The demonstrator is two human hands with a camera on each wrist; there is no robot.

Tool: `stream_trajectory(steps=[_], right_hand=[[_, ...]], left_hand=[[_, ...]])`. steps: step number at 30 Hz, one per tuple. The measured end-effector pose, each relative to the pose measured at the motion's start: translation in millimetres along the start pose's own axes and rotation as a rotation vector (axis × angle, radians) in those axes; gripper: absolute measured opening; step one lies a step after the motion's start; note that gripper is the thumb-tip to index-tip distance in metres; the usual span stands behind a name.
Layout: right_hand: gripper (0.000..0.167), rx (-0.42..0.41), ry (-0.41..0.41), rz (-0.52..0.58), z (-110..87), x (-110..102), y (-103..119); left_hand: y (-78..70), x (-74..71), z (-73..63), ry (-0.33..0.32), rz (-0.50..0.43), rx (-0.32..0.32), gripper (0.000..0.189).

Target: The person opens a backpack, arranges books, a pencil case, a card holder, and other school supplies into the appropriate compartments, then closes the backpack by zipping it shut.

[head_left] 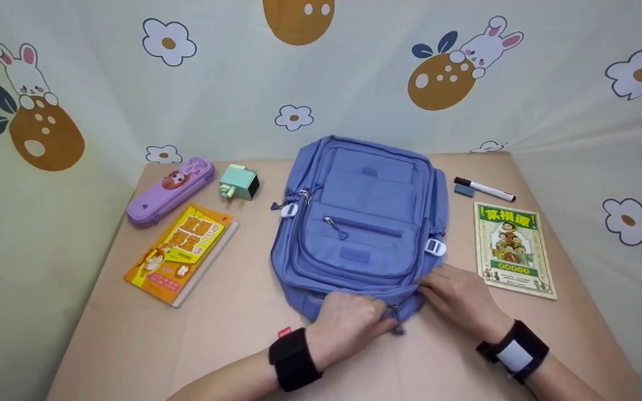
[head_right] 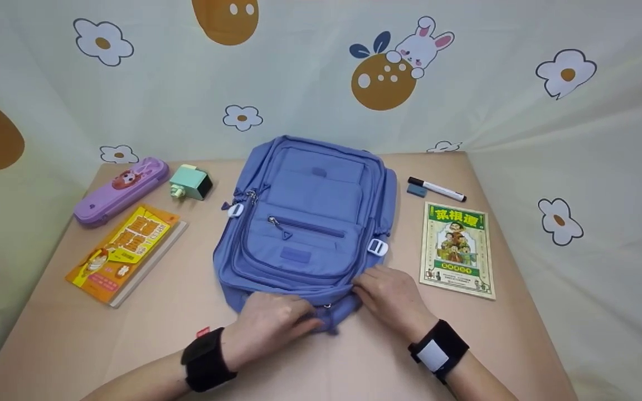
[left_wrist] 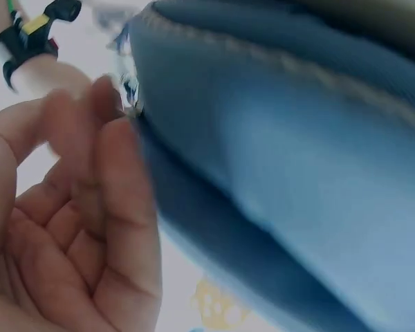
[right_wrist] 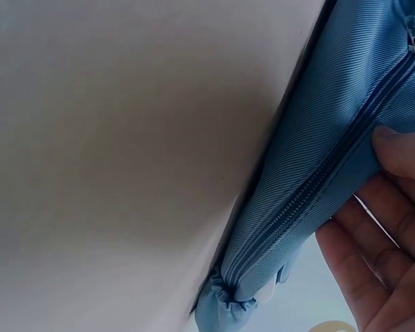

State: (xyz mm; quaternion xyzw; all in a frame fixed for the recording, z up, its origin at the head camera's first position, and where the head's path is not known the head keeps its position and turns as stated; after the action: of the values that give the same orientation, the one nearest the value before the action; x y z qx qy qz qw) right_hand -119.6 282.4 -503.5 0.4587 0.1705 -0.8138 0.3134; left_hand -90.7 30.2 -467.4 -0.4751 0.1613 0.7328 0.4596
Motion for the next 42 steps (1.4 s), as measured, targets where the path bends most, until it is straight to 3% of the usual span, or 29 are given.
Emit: stream_trajectory(steps=[5, 8, 11, 17, 23, 25, 29, 35, 42], right_hand=[[0.022, 0.012, 0.008, 0.000, 0.8, -2, 0], [0.023, 0.014, -0.007, 0.008, 1.3, -3, 0], [0.023, 0.020, -0.013, 0.014, 0.4, -3, 1], [0.025, 0.039, -0.012, 0.030, -1.1, -5, 4], [0.016, 0.032, -0.154, 0.039, 0.3, -16, 21], [0.012, 0.023, -0.163, 0.029, -0.1, -16, 32], [0.018, 0.019, -0.069, -0.051, -3.5, -8, 54], [0.034, 0.113, 0.065, -0.217, -3.6, 3, 68], [0.026, 0.117, 0.125, -0.108, 0.5, 6, 71]], left_hand=[[20.0, -18.9, -5.2, -0.039, -0.078, -0.007, 0.019], [33.2, -18.3, -8.0, 0.017, -0.085, -0.065, 0.030], [41.6, -12.7, -10.7, 0.090, -0.093, -0.108, 0.029], [46.1, -4.8, -10.9, 0.121, -0.073, -0.099, 0.018], [48.1, -2.2, -10.1, 0.125, -0.037, -0.104, 0.007], [48.9, -2.2, -9.1, 0.121, -0.021, -0.113, 0.005], [49.7, -2.0, -7.5, 0.104, 0.000, -0.118, 0.005], [49.3, -1.6, -6.0, 0.100, -0.004, -0.132, 0.003], [47.9, -0.8, -5.8, 0.127, -0.021, -0.149, 0.004]])
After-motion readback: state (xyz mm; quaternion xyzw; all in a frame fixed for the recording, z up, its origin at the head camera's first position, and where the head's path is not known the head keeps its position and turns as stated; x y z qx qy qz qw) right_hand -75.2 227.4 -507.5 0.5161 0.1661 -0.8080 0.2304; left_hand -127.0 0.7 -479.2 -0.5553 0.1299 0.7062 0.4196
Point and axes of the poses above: each hand's wrist, its own z-axis towards the middle knuckle, its own x-axis out of the palm, y = z × x, the point moved 2 cm from there along z, towards the middle knuckle, and after that the axes turned 10 degrees about -z, right-handed, at the moved point
